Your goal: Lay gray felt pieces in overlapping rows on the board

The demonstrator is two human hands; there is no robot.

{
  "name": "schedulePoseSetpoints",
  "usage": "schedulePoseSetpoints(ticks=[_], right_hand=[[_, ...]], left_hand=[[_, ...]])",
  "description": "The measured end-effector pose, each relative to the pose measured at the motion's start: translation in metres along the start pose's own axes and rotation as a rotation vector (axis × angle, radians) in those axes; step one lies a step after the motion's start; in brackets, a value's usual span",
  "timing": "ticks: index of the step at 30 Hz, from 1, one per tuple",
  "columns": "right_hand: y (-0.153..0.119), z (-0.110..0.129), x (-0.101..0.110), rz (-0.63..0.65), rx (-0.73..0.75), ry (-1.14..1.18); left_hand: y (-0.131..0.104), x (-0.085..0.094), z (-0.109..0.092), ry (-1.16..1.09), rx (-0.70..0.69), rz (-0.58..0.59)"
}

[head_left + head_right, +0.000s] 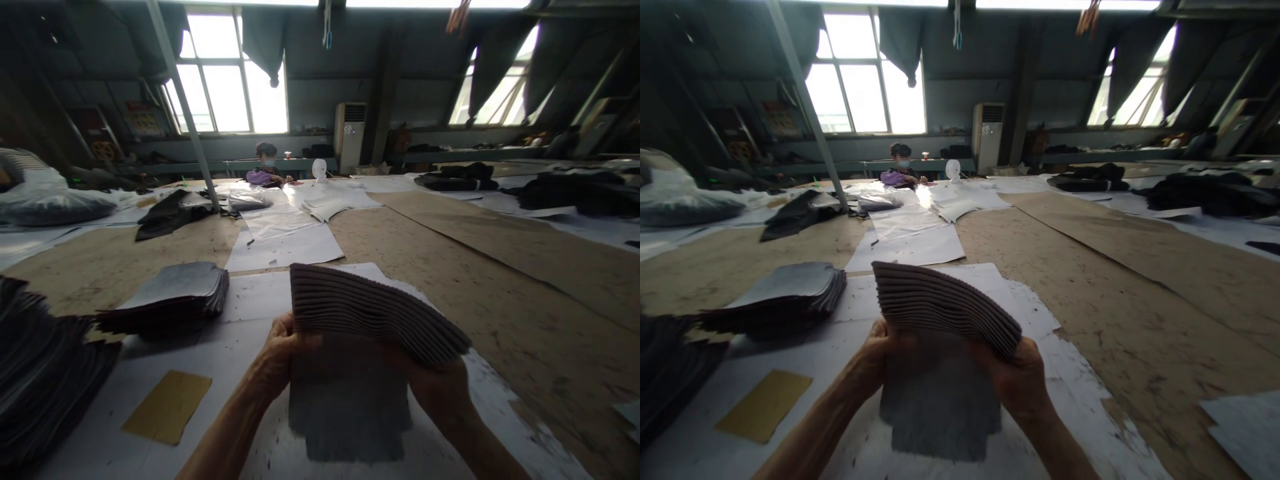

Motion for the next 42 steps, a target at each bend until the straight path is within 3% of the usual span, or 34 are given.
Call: schedulePoseSetpoints(ticks=[6,9,13,15,17,21,23,25,28,31,33,35,40,42], right_hand=[[-0.005,-0.024,-0.027,0.351,-0.525,0.410],[-0.002,-0.020,-0.020,0.309,-0.438,0.387],[0.002,0.012,0.004,0.042,0.044,0.016],[0.000,0.027,0.006,-0.004,0.201,-0.048],[0.003,0.024,0.002,0.049,0.150,0.012],[0.004,-0.008,-0.018,0.311,-0.302,0.353],[0.000,-0.016,-0.023,0.366,-0.407,0.432],[0.001,-0.019,-0.018,0.293,-0.361,0.381],[0.001,-0.008,-0.011,0.194,-0.161,0.290],[0.000,0.010,-0.017,0.259,0.013,0.301],[0.001,0.017,-0.018,0.291,0.055,0.286],[0.004,0.014,-0.017,0.293,0.008,0.241],[0.001,-0.011,-0.017,0.298,-0.321,0.302],[0.000,-0.013,-0.014,0.235,-0.348,0.329]], left_hand=[[0.000,0.001,0.014,0.076,0.083,-0.051],[-0.002,0.001,0.009,0.126,0.028,-0.068],[-0.004,0.001,0.000,0.196,-0.088,-0.057],[-0.004,0.001,-0.002,0.190,-0.125,-0.051],[-0.003,0.001,-0.003,0.169,-0.137,-0.043],[-0.005,0.007,-0.003,0.116,-0.134,-0.094],[-0.007,0.009,-0.006,0.100,-0.152,-0.111],[-0.008,0.008,-0.008,0.086,-0.146,-0.092],[-0.007,0.003,-0.009,0.048,-0.104,-0.039],[-0.004,0.003,-0.009,0.028,-0.118,-0.047],[-0.002,0.009,-0.006,0.054,-0.139,-0.099],[-0.001,0.015,-0.003,0.087,-0.164,-0.146],[-0.006,0.015,-0.002,0.108,-0.197,-0.171],[-0.009,0.012,-0.003,0.118,-0.183,-0.180]])
Point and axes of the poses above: each hand's wrist, its own y-axis towards the middle knuckle, its own x-axis out of the back of the hand, z = x × y, the point moved 8 cm from there along y, towards the middle knuckle, and after that the axes turned 5 degrees about x, right-handed, at the moved point
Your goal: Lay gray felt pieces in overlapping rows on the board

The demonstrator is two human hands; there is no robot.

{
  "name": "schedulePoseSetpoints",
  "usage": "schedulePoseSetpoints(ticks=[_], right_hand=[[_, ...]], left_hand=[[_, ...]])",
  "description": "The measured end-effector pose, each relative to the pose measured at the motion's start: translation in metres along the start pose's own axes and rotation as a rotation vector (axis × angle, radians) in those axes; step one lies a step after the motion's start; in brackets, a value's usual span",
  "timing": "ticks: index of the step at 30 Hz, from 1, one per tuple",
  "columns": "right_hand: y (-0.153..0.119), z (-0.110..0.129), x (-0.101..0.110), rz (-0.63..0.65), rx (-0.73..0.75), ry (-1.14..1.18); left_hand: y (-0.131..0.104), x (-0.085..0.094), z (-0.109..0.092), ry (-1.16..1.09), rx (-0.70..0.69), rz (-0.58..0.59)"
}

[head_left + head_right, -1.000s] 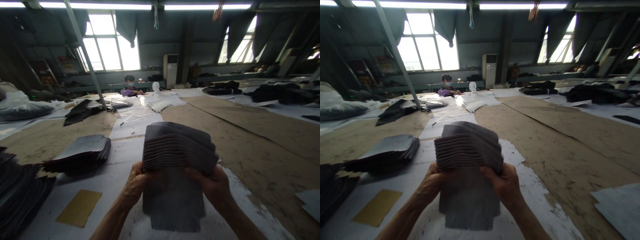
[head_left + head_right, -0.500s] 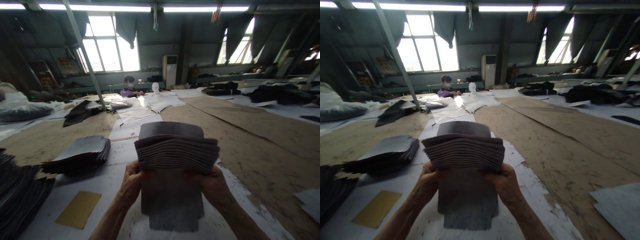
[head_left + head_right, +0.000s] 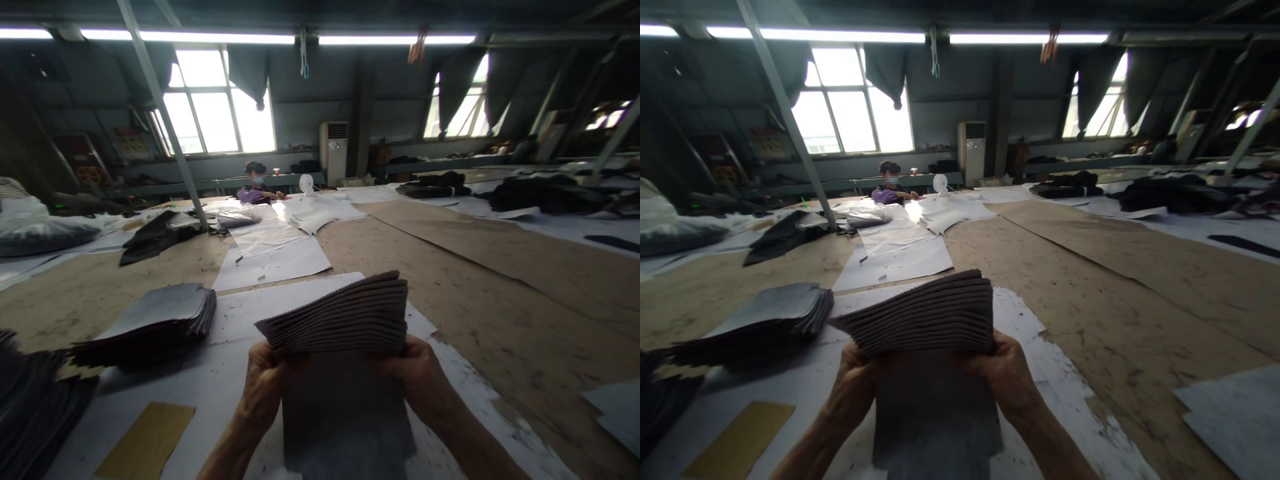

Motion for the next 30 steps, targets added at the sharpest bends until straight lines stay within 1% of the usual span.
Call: schedulePoseSetpoints(ticks=[2,3,7,9,11,12,14,16,17,19,21,22,23,25,26,27,28,29,30], right_hand=[[-0.001,0.004,0.003,-0.076,0.042,0.012],[-0.002,0.004,0.002,-0.086,0.036,0.023],[-0.006,-0.004,-0.013,0.027,-0.120,0.108],[-0.006,-0.002,-0.015,0.043,-0.099,0.133],[-0.005,-0.005,-0.016,0.059,-0.094,0.058],[-0.005,-0.010,-0.016,0.079,-0.129,-0.063],[-0.003,-0.022,-0.011,0.096,-0.209,-0.462],[0.000,-0.025,-0.004,0.090,-0.210,-0.891],[0.002,-0.024,-0.003,0.090,-0.190,-1.051],[0.002,-0.024,-0.004,0.108,-0.158,-1.253],[0.001,-0.024,-0.002,0.099,-0.144,-1.373],[0.001,-0.021,-0.002,0.062,-0.092,-1.412],[0.001,-0.014,-0.003,0.004,0.011,-1.438],[-0.005,0.004,-0.010,-0.124,0.332,-1.437],[-0.010,0.011,-0.018,-0.134,0.506,-1.416],[-0.016,0.013,-0.029,-0.066,0.652,-1.390],[-0.022,0.008,-0.042,0.090,0.740,-1.369],[-0.027,-0.002,-0.055,0.301,0.764,-1.355],[-0.033,-0.014,-0.066,0.519,0.736,-1.343]], left_hand=[[-0.002,-0.003,-0.001,-0.012,0.040,-0.010],[-0.003,-0.005,0.000,-0.027,0.079,-0.008],[-0.007,-0.011,0.007,-0.071,0.256,-0.004],[-0.009,-0.009,0.006,-0.061,0.275,-0.014],[-0.009,-0.005,0.009,-0.011,0.297,-0.021],[-0.009,-0.002,0.013,0.075,0.325,-0.027],[-0.007,0.009,0.021,0.351,0.378,-0.060],[-0.004,0.021,0.023,0.635,0.381,-0.128],[-0.003,0.027,0.020,0.773,0.356,-0.175],[-0.002,0.032,0.013,1.000,0.319,-0.258],[-0.004,0.033,0.007,1.206,0.302,-0.318],[-0.005,0.032,0.005,1.277,0.283,-0.341],[-0.006,0.030,0.002,1.317,0.251,-0.366],[-0.006,0.027,-0.004,1.370,0.135,-0.423],[-0.005,0.026,-0.006,1.365,0.073,-0.433],[-0.003,0.026,-0.006,1.324,0.029,-0.430],[-0.001,0.027,-0.003,1.248,0.010,-0.420],[0.001,0.031,0.000,1.143,0.012,-0.407],[0.004,0.035,0.004,1.012,0.028,-0.396]])
Point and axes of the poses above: each hand's wrist, its own y-axis towards the middle knuckle, its own x-axis out of the back of the hand, z = x × y, the point moved 8 cm from there along y, towards the middle knuckle, and after that the axes turned 5 degrees about x, right-handed, at the moved point
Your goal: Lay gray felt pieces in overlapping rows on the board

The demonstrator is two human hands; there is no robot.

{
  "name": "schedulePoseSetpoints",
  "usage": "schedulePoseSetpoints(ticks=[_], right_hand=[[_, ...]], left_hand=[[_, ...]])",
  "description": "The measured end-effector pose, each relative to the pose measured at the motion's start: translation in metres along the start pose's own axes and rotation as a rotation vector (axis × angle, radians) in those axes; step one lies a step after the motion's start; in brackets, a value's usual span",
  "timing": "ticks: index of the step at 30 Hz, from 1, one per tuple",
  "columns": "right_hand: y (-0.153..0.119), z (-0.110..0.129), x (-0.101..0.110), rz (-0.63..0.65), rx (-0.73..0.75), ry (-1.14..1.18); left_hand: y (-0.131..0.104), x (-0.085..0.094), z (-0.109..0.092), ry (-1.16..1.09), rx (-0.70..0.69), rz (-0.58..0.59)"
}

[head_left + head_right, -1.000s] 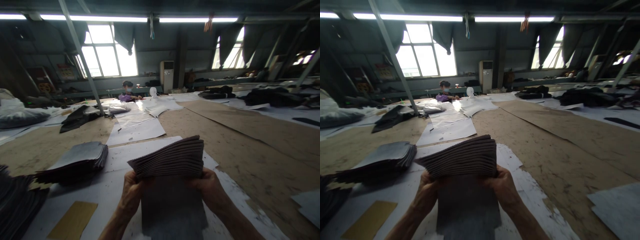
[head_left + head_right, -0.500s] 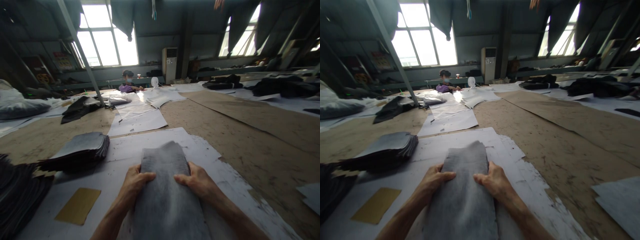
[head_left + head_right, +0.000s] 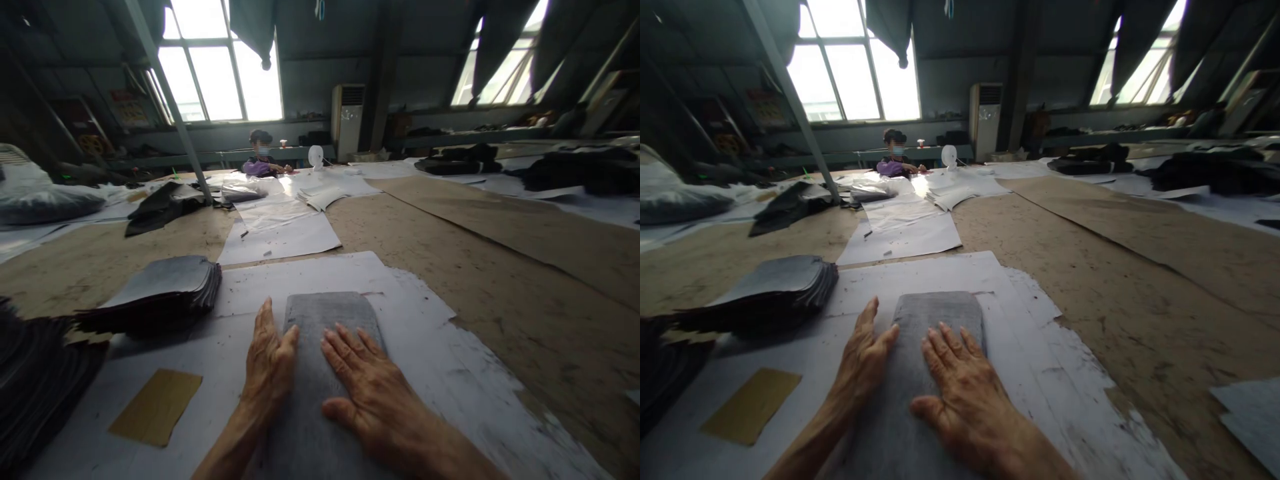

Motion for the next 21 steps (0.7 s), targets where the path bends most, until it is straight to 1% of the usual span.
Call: schedulePoseSetpoints(ticks=[1,2,3,4,5,6,8,9,10,11,13,15,19,21], right_hand=[[-0.001,0.008,-0.012,0.144,0.073,0.064],[-0.002,0.012,-0.021,0.251,0.106,0.118],[-0.003,0.011,-0.024,0.298,0.091,0.156],[-0.002,0.004,-0.023,0.283,0.034,0.178],[0.000,-0.007,-0.019,0.216,-0.058,0.193],[0.001,-0.023,-0.014,0.131,-0.183,0.200],[-0.005,-0.057,-0.006,-0.019,-0.481,0.195],[-0.008,-0.069,-0.006,-0.051,-0.589,0.192],[-0.010,-0.076,-0.008,-0.052,-0.638,0.194],[-0.008,-0.078,-0.011,-0.039,-0.633,0.202],[-0.002,-0.074,-0.015,-0.028,-0.539,0.230],[0.001,-0.069,-0.015,-0.045,-0.469,0.256],[0.003,-0.067,-0.014,-0.053,-0.427,0.317],[0.006,-0.063,-0.016,-0.021,-0.354,0.353]], left_hand=[[0.003,-0.002,0.006,-0.131,0.045,0.023],[0.006,-0.003,0.012,-0.247,0.092,0.035],[0.008,-0.004,0.016,-0.337,0.132,0.035],[0.010,-0.003,0.019,-0.394,0.159,0.025],[0.011,-0.002,0.020,-0.422,0.175,0.015],[0.011,-0.001,0.021,-0.428,0.187,0.007],[0.011,-0.001,0.020,-0.425,0.201,0.012],[0.011,-0.001,0.020,-0.427,0.205,0.021],[0.010,-0.002,0.019,-0.428,0.206,0.031],[0.010,-0.002,0.019,-0.429,0.205,0.040],[0.010,-0.003,0.019,-0.434,0.201,0.048],[0.010,-0.003,0.019,-0.438,0.194,0.045],[0.011,-0.002,0.018,-0.419,0.178,0.039],[0.012,-0.001,0.017,-0.392,0.177,0.043]])
Point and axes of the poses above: each hand's wrist, its own y-axis towards the middle knuckle, its own x-axis out of the back of the hand, z = x × y, the point moved 8 cm from there along y, towards the middle knuckle, and after that the axes turned 5 degrees about x, right-handed, at the moved point
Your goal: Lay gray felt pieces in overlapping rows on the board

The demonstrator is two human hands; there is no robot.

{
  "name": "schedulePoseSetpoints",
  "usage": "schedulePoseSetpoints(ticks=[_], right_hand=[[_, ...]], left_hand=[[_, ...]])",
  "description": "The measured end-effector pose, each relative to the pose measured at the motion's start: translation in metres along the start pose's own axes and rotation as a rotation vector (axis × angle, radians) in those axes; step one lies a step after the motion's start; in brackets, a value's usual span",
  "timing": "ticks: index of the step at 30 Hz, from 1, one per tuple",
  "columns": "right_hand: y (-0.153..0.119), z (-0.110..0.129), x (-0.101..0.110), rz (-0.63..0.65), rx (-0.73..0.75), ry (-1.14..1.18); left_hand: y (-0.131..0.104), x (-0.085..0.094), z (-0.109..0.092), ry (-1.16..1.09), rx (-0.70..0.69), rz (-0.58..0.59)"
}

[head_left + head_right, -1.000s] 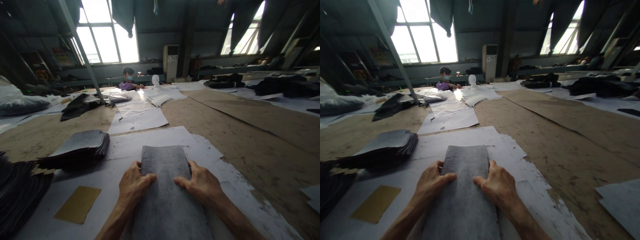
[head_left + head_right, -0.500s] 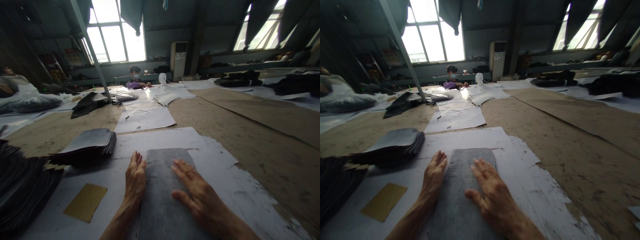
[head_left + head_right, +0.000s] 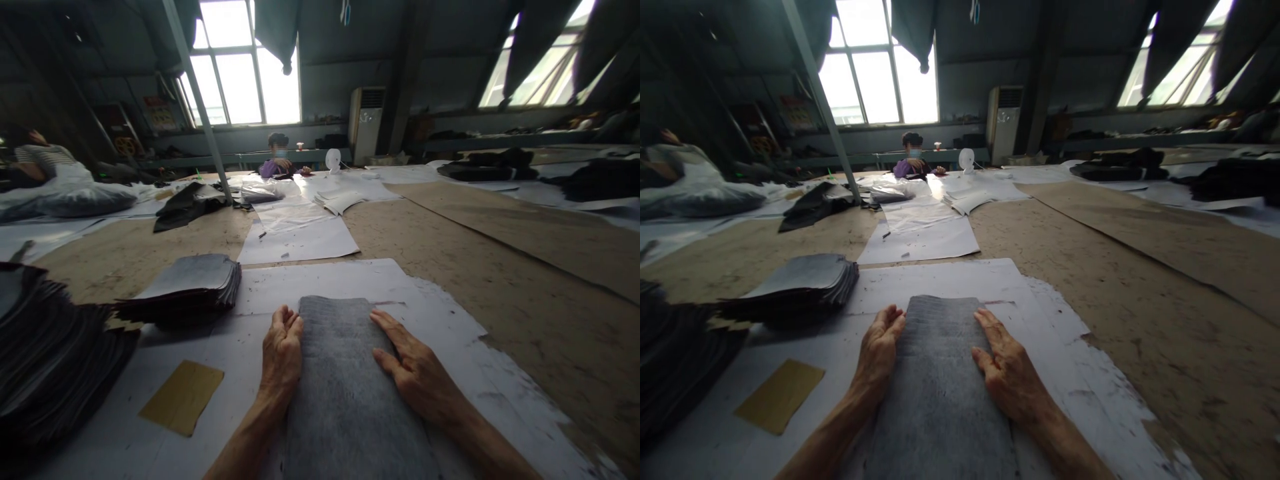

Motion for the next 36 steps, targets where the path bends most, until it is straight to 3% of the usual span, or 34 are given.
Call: schedulePoseSetpoints(ticks=[3,9,14,18,23,29,36], right_hand=[[0.001,0.004,-0.004,0.040,0.074,0.017],[-0.003,-0.008,0.018,-0.250,-0.052,-0.017],[-0.006,-0.015,0.023,-0.296,-0.150,0.047],[-0.005,0.000,0.022,-0.254,-0.006,0.003],[-0.005,0.017,0.007,-0.043,0.149,-0.133],[-0.007,0.021,0.006,0.007,0.154,-0.226],[0.002,0.020,0.004,0.059,0.087,-0.155]], left_hand=[[0.000,0.002,-0.003,0.055,-0.003,-0.011],[-0.002,0.010,-0.011,0.220,-0.077,-0.120],[-0.001,0.015,-0.013,0.258,-0.081,-0.128],[0.006,0.022,-0.007,0.224,-0.030,-0.091],[0.004,0.014,-0.012,0.258,-0.100,0.039],[-0.011,-0.005,-0.027,0.465,-0.305,0.151],[-0.012,-0.011,-0.026,0.663,-0.319,0.160]])
Point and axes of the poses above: each hand's wrist, its own y-axis towards the middle knuckle, its own x-axis out of the back of the hand, z = x × y, the point moved 8 cm from there along y, towards the middle knuckle, and after that the axes turned 5 degrees about x, right-handed, at the moved point
